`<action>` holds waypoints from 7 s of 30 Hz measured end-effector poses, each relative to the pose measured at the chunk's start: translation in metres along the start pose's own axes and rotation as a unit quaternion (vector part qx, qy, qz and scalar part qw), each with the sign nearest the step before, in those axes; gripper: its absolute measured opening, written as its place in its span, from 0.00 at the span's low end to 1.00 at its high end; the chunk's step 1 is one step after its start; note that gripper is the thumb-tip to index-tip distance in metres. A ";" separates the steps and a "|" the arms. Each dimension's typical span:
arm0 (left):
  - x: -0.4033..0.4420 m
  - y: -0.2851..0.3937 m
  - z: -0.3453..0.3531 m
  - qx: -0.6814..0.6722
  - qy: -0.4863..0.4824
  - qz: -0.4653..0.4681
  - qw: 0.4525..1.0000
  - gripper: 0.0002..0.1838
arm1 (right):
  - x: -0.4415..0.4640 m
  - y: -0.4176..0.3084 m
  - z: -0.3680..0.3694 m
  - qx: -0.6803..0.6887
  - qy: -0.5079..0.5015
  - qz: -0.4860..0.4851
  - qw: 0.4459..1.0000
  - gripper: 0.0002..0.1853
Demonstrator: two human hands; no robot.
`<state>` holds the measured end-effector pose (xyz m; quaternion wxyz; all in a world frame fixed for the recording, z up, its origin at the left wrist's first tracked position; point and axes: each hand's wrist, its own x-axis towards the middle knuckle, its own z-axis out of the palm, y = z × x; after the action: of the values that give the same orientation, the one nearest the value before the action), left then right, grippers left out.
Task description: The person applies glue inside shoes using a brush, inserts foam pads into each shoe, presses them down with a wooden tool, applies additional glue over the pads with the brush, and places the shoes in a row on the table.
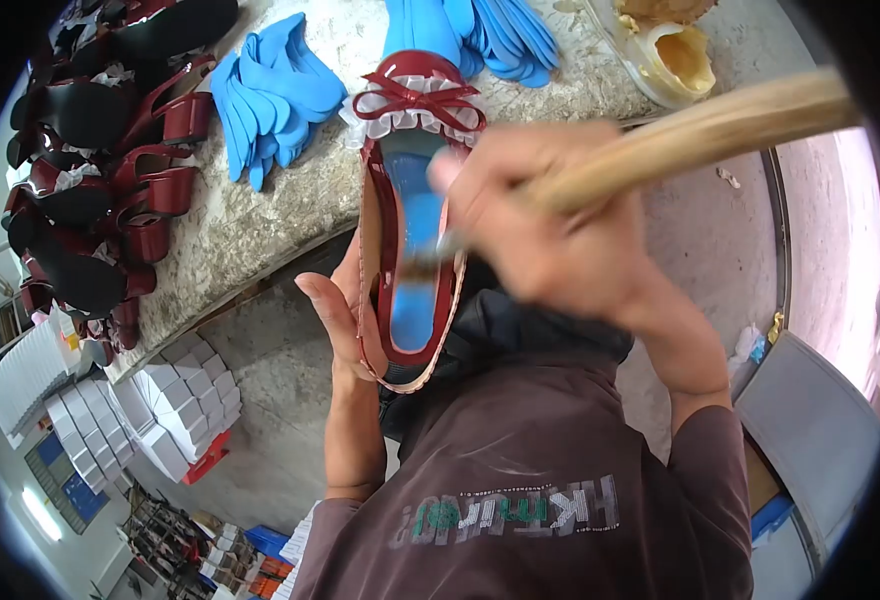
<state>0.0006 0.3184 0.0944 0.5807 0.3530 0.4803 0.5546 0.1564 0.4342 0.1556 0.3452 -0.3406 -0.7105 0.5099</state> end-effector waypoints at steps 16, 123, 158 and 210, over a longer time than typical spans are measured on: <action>0.095 0.068 0.096 0.171 -0.166 0.363 0.901 0.60 | -0.027 -0.045 -0.065 -0.032 0.202 -0.013 0.979 0.41; -0.039 -0.046 0.003 -0.213 0.089 -0.099 0.968 0.55 | -0.032 0.034 -0.254 -0.002 0.272 0.143 0.952 0.21; -0.002 0.002 -0.011 -0.142 0.053 -0.014 0.988 0.57 | -0.021 -0.013 0.026 0.028 0.074 0.135 0.988 0.14; -0.017 -0.023 0.020 0.193 0.126 0.052 0.972 0.65 | -0.018 0.030 0.021 -0.176 0.100 -0.202 0.958 0.05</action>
<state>0.0275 0.3005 0.0814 0.4068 0.4101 0.6287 0.5206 0.1524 0.4169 0.1190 0.4453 -0.2944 -0.8047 0.2597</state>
